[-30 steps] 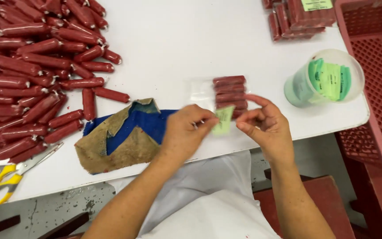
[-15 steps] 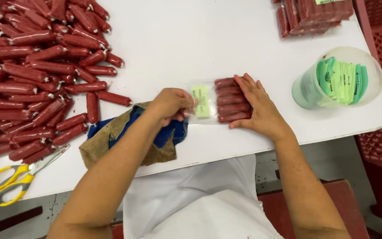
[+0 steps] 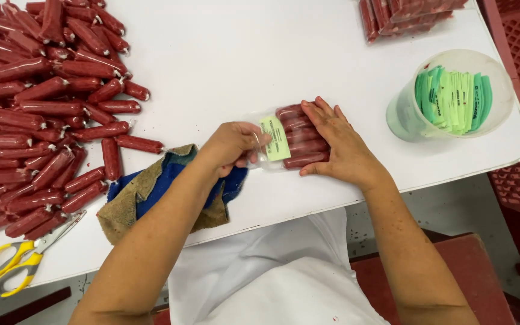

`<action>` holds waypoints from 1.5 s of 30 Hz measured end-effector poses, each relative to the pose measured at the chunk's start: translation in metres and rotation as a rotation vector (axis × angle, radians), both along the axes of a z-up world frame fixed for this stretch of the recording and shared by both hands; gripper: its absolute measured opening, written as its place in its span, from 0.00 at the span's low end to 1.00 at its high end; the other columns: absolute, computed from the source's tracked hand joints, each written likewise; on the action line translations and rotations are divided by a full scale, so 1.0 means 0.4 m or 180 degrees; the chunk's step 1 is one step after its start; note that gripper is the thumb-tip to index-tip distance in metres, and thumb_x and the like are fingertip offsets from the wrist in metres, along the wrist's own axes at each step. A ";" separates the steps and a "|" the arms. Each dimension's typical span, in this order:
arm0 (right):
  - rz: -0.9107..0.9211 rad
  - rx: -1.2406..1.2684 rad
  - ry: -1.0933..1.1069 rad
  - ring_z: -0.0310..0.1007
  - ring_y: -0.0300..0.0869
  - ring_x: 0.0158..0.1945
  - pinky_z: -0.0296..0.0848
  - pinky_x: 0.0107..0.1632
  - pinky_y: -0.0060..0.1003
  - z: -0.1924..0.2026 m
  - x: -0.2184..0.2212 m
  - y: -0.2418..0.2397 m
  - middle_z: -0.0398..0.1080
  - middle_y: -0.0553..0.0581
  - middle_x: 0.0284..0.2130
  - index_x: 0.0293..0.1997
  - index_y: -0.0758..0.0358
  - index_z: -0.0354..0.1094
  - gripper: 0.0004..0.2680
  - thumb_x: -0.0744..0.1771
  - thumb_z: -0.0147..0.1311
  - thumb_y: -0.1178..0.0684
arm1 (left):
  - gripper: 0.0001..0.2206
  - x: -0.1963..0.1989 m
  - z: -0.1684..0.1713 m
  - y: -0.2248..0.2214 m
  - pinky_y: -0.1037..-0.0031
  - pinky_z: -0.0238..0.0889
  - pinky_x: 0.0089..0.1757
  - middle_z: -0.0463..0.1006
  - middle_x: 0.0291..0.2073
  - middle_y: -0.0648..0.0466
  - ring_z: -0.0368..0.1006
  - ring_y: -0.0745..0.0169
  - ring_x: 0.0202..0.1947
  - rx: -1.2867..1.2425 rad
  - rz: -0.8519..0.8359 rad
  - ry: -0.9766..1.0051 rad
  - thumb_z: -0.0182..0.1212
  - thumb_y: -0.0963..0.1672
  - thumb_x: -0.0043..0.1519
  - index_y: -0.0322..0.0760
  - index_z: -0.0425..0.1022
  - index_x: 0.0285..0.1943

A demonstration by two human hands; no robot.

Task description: The person places several sausages into a plastic bag, adds a label, and sets the finished package aside.

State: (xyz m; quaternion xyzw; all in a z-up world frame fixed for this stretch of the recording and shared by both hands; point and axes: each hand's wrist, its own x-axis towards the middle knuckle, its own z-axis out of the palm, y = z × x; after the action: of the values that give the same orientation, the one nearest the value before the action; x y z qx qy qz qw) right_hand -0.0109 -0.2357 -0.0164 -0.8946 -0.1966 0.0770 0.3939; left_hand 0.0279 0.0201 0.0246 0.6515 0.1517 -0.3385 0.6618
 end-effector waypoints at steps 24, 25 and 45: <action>0.0163 0.0133 -0.0016 0.33 0.60 0.77 0.35 0.75 0.56 0.040 0.011 -0.015 0.46 0.60 0.74 0.72 0.53 0.54 0.40 0.54 0.72 0.39 | 0.09 -0.048 -0.039 -0.087 0.78 0.69 0.14 0.78 0.18 0.42 0.73 0.59 0.11 0.1516 -0.0594 -0.1284 0.60 0.44 0.60 0.33 0.80 0.43; 0.0176 0.0205 0.0067 0.37 0.61 0.76 0.39 0.74 0.58 0.060 0.019 -0.018 0.49 0.62 0.73 0.71 0.54 0.57 0.36 0.56 0.71 0.42 | 0.11 -0.069 -0.024 -0.063 0.77 0.71 0.15 0.80 0.23 0.41 0.75 0.58 0.13 0.1268 -0.0393 -0.1074 0.56 0.45 0.64 0.34 0.79 0.47; 0.0011 0.0832 -0.0053 0.67 0.39 0.42 0.67 0.45 0.31 0.182 0.098 0.114 0.68 0.53 0.36 0.36 0.67 0.70 0.03 0.68 0.54 0.60 | 0.04 -0.233 0.007 0.068 0.71 0.67 0.43 0.70 0.46 0.46 0.73 0.59 0.52 0.0761 0.0491 -0.3794 0.68 0.43 0.59 0.39 0.77 0.36</action>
State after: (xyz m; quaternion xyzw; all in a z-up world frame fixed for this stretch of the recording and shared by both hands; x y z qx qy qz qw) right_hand 0.0284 -0.1900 0.0563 -0.8359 -0.2097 0.0440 0.5053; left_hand -0.0653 0.0472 0.0273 0.7856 -0.1609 0.1525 0.5777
